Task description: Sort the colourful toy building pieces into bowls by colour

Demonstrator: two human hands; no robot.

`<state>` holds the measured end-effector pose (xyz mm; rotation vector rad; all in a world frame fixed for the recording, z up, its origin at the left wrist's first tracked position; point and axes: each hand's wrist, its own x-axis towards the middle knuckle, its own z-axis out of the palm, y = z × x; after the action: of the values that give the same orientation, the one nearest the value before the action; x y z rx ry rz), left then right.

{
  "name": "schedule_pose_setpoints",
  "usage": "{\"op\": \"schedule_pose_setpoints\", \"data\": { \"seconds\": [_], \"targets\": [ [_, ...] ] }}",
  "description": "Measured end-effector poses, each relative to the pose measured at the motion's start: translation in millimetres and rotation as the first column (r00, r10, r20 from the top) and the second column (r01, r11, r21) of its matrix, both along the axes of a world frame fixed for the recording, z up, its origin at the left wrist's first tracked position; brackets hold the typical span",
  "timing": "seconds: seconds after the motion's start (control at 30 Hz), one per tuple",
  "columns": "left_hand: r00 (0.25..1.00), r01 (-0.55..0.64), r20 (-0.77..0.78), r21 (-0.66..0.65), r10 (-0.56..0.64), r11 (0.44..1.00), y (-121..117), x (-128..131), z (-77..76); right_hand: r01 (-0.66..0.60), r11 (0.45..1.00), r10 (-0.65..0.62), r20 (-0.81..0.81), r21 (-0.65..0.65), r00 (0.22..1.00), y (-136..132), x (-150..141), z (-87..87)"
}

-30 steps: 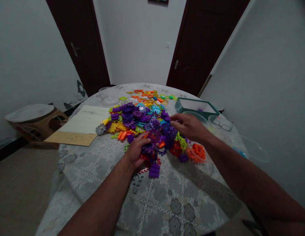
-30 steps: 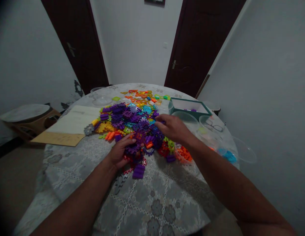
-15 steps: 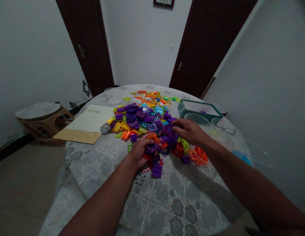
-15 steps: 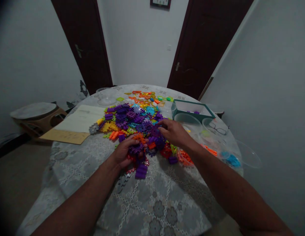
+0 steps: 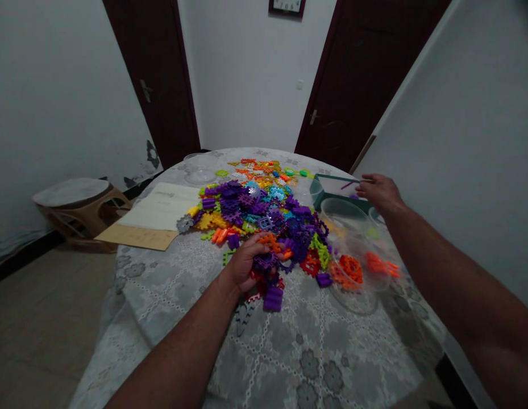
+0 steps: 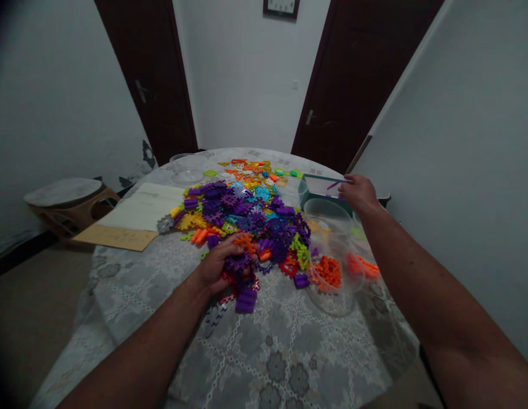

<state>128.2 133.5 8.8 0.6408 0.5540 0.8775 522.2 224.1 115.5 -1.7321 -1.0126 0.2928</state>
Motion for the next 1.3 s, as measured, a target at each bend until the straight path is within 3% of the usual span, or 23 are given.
{"op": "schedule_pose_setpoints", "data": {
  "seconds": [0.07,0.13,0.2,0.27,0.37,0.43,0.5,0.57,0.73,0.83,0.93,1.03,1.13,1.23,1.3],
  "targets": [
    [1.000,0.010,0.000,0.011,-0.010,1.000,0,0,0.2,-0.084,0.996,0.085,0.029,-0.023,0.996,-12,-19,-4.3],
    [1.000,0.017,-0.008,0.022,-0.017,1.000,-1,0,1.2,-0.258,0.961,0.267,0.091,-0.098,0.959,-31,-51,-9.5],
    [0.999,0.031,-0.023,0.038,-0.030,0.999,-2,0,3.0,-0.454,0.869,0.490,0.200,-0.198,0.849,-55,-90,-14.0],
    [0.998,0.057,-0.044,0.056,-0.054,0.997,-3,0,5.4,-0.590,0.763,0.646,0.340,-0.265,0.683,-81,-130,-17.3],
    [0.994,0.092,-0.075,0.092,-0.085,0.992,-6,1,7.6,-0.694,0.654,0.742,0.434,-0.301,0.510,-109,-179,-21.8],
    [0.993,0.094,-0.089,0.133,-0.083,0.987,-6,1,6.9,-0.731,0.598,0.788,0.410,-0.328,0.460,-116,-199,-25.5],
    [0.992,0.084,-0.108,0.159,-0.067,0.984,-5,1,5.0,-0.742,0.576,0.806,0.392,-0.344,0.444,-117,-209,-29.3],
    [0.988,0.102,-0.130,0.168,-0.081,0.980,-2,0,3.3,-0.728,0.604,0.785,0.399,-0.325,0.474,-115,-211,-31.7],
    [0.988,0.105,-0.127,0.126,-0.089,0.986,1,0,4.4,-0.609,0.776,0.616,0.411,-0.165,0.672,-124,-190,-25.2],
    [0.996,0.036,-0.083,0.095,-0.028,0.995,3,0,6.4,-0.508,0.860,0.482,0.420,-0.056,0.769,-141,-157,-18.3],
    [0.999,-0.020,-0.029,0.048,0.022,0.999,4,-1,7.2,-0.320,0.947,0.278,0.522,-0.010,0.806,-161,-110,-18.4],
    [0.998,-0.051,0.032,-0.003,0.051,0.999,4,-2,7.9,-0.075,0.997,0.062,0.655,-0.007,0.753,-176,-55,-30.3],
    [0.995,-0.061,0.082,-0.024,0.062,0.998,3,-2,8.6,0.098,0.995,-0.043,0.753,-0.028,0.656,-185,-8,-50.2],
    [0.990,-0.065,0.125,-0.031,0.068,0.997,3,-2,8.9,0.161,0.987,-0.111,0.821,0.024,0.560,-189,16,-64.8],
    [0.986,-0.067,0.149,-0.038,0.072,0.997,2,-1,8.8,0.108,0.991,-0.129,0.837,0.084,0.532,-191,11,-66.8]
  ]
}}
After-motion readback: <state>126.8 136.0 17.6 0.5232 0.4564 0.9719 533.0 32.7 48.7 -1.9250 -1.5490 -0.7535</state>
